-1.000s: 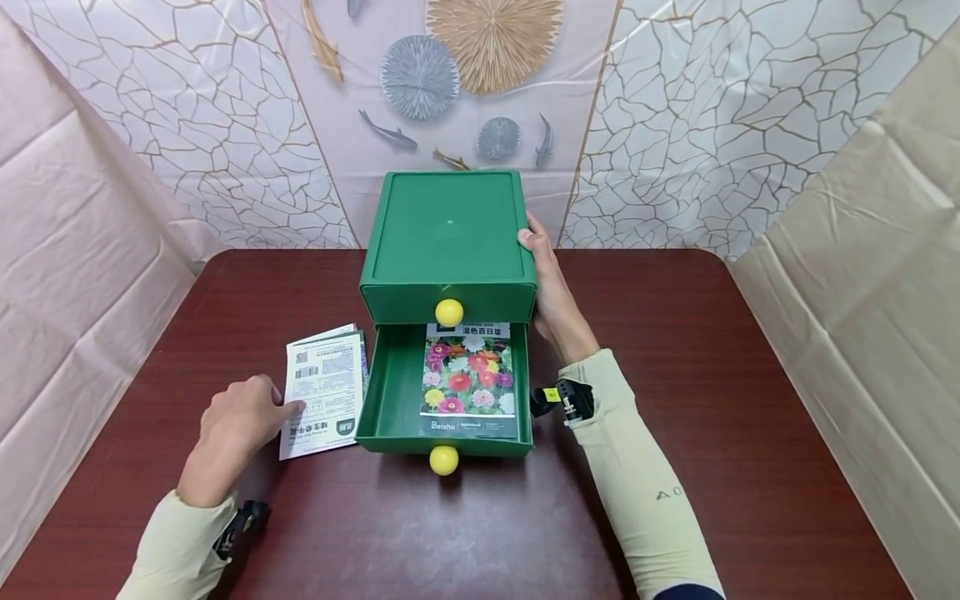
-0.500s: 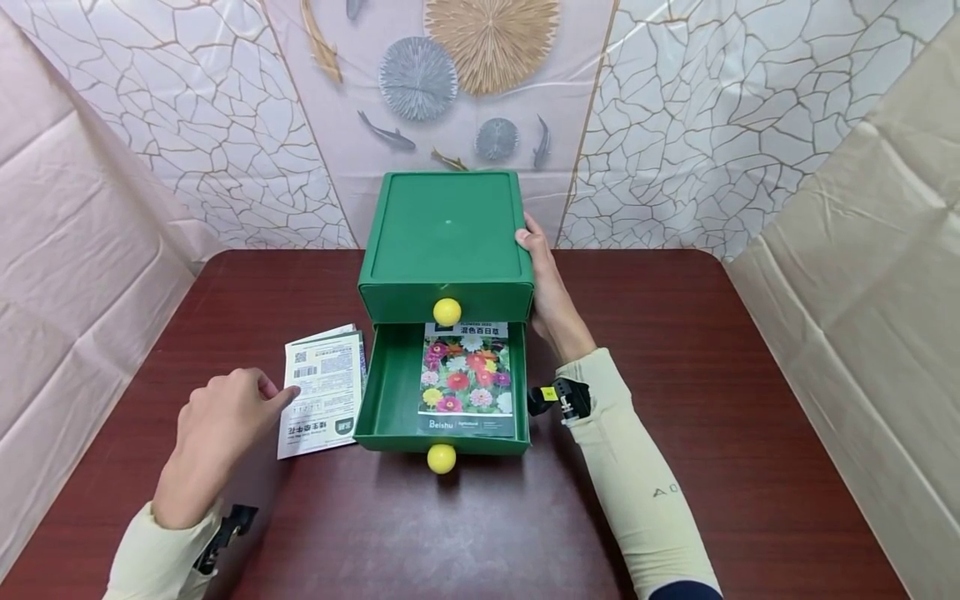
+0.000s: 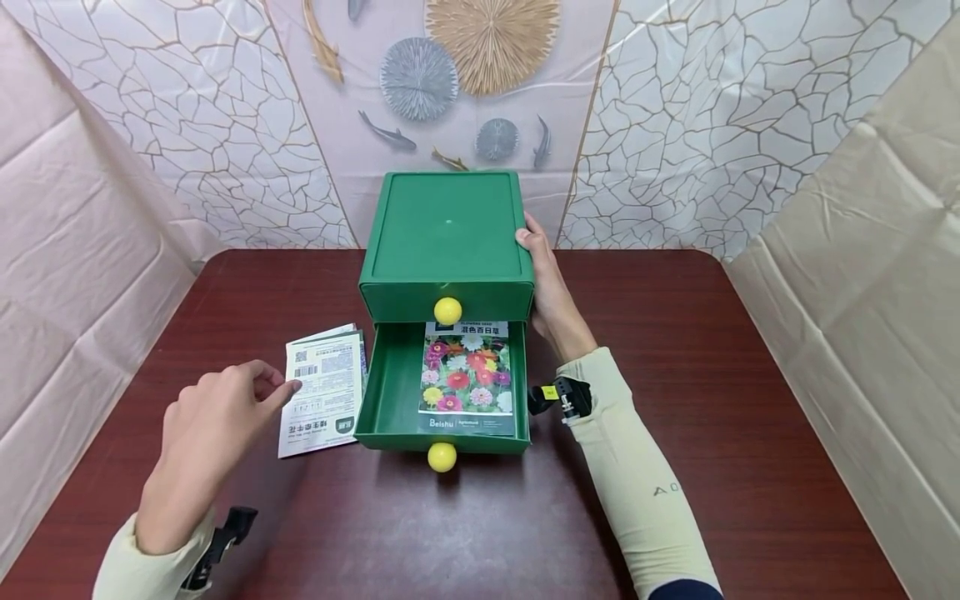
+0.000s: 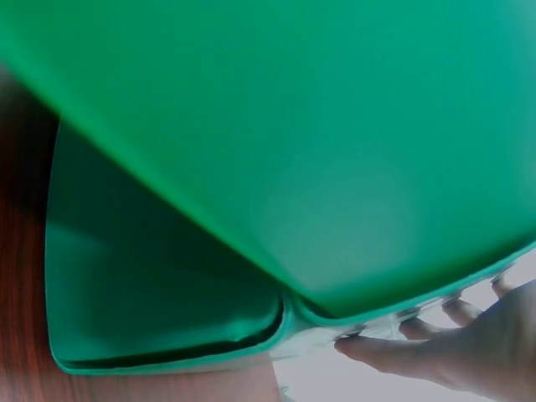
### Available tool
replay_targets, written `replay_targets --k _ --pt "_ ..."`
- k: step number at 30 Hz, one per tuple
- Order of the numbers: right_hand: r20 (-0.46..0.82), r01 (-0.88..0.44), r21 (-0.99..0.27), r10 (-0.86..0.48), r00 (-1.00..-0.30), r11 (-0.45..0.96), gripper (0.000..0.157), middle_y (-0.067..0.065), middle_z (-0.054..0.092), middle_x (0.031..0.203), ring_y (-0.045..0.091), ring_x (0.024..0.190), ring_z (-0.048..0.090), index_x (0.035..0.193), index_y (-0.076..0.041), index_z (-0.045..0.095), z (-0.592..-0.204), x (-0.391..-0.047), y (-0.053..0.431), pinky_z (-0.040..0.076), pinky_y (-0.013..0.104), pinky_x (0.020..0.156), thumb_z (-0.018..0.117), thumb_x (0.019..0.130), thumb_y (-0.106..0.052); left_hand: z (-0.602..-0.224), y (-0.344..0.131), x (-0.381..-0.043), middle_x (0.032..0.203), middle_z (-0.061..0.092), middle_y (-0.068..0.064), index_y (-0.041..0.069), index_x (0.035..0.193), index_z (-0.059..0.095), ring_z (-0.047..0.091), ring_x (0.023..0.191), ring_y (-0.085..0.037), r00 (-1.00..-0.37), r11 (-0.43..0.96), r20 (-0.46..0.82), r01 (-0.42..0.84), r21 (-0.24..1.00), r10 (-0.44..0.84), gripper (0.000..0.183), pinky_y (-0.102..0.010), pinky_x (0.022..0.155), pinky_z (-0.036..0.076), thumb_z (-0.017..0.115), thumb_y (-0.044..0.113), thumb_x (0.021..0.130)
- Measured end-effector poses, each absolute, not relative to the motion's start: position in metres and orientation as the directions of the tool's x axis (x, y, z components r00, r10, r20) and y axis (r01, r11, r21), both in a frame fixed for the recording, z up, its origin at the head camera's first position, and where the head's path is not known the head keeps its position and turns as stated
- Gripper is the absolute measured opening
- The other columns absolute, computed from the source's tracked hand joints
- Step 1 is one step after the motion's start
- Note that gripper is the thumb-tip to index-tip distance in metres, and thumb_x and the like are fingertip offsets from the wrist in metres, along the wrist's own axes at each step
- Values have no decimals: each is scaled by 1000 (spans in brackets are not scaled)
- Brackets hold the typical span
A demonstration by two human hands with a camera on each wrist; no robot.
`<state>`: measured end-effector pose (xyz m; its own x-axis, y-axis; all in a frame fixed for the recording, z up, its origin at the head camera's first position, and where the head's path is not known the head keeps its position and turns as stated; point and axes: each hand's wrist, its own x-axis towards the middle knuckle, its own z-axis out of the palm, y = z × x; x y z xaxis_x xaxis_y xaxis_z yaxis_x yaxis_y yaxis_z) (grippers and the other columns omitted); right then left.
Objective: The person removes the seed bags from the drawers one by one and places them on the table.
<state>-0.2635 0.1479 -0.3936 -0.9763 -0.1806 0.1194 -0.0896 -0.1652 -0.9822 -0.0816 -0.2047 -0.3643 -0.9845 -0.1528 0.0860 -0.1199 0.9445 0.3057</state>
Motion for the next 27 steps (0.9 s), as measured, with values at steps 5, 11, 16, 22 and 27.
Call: replay_targets --k 5,11,16,22,27 --pt "107 -79 -984 -175 -979 -162 70 9 18 171 34 142 33 168 -38 23 -393 -263 148 39 46 103 42 102 -53 -353 -194 -76 62 63 0 9 101 77 50 51 -25 -985 943 112 -86 321 -128 29 -38 44 39 75 37 96" --pt "76 -49 -984 -156 -985 -169 72 8 19 171 33 140 33 168 -37 22 -394 -263 147 38 46 101 43 101 -53 -343 -180 -76 58 59 3 9 100 78 50 49 -23 -983 937 152 -43 346 -102 31 -36 43 39 74 40 97" --pt "47 -20 -985 -155 -987 -169 73 8 19 171 33 139 35 168 -39 23 -391 -264 145 40 46 100 44 99 -53 -336 -168 -73 66 66 1 11 101 78 54 53 -21 -982 932 173 -4 362 -71 29 -37 46 43 74 39 98" --pt "45 -22 -989 -154 -987 -149 71 8 19 171 33 141 35 168 -39 23 -389 -263 145 40 45 102 43 101 -53 -333 -151 -75 71 70 -1 9 106 78 57 56 -17 -988 923 153 65 380 6 26 -35 52 46 77 33 97" --pt "27 -8 -991 -146 -989 -130 71 9 20 172 33 141 38 168 -39 21 -388 -261 148 42 44 101 42 102 -54 -337 -138 -79 56 53 3 8 103 77 47 50 -14 -990 890 117 127 438 84 23 -31 52 40 80 30 96"
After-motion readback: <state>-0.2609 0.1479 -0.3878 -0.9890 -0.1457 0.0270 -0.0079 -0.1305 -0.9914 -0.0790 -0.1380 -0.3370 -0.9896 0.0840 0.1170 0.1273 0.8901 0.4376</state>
